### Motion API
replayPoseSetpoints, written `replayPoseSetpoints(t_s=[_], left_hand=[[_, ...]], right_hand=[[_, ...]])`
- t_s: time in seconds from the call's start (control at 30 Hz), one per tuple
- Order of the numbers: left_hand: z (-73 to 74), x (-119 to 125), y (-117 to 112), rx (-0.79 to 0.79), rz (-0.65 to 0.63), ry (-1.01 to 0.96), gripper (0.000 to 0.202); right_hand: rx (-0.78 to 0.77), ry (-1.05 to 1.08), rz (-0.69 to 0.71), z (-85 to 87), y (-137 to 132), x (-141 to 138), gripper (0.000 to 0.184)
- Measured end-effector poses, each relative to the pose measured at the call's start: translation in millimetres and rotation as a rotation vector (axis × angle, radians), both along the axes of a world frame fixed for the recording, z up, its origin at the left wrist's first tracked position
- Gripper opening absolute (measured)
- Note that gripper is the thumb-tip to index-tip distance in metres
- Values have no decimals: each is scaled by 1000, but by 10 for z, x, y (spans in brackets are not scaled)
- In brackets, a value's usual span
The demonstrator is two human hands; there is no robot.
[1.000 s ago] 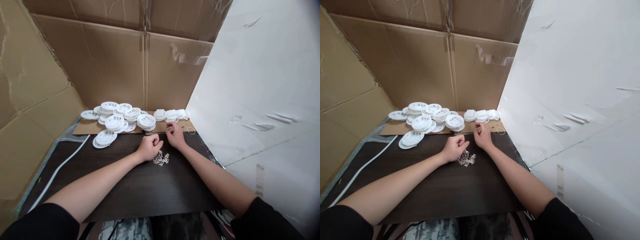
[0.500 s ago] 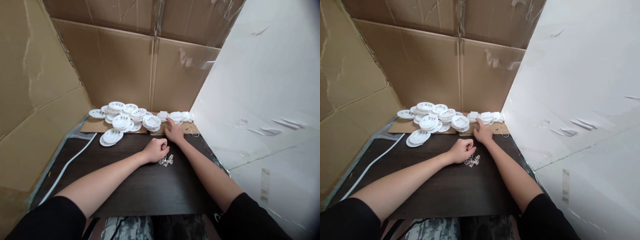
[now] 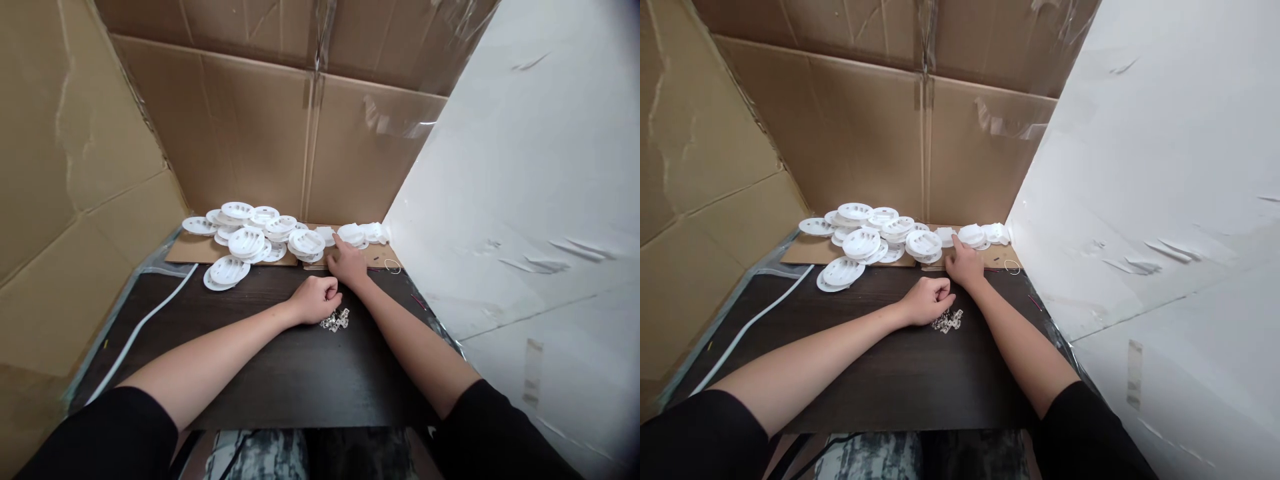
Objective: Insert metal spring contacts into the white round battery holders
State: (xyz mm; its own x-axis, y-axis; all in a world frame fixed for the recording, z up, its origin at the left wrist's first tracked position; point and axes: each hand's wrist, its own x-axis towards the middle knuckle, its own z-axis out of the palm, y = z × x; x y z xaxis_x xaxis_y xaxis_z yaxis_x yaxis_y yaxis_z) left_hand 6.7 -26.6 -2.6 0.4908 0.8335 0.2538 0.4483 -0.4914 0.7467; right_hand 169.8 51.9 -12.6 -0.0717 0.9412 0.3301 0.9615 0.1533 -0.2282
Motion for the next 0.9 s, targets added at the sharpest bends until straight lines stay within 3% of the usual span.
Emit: replayPoseSetpoints(t_s=[0.13,0.23,0.3,0.43,0.57,0.67,0.9], left_hand=[[3,0,4,-1,2,18,35],[3,5,4,6,-1,21,34],[-2,9,4,15,-2,21,33],[-10,10,4,15,-10,11,33],[-2,4,4,10,-18,10,33],[7,-1,7,0,-24,19,32],[6,4,1,-6,-18,37,32]], right_hand=[[151,-47,49,19,34,45,70],[260,-136,166,113,162,140,68],[253,-193,284,213,291,196,71],[88,-345,526,445,600,210,83],[-111,-492,502,591,859,141,85],[-170,-490,458,606,957,142,82],[-195,-424,371,550,784,366,79]])
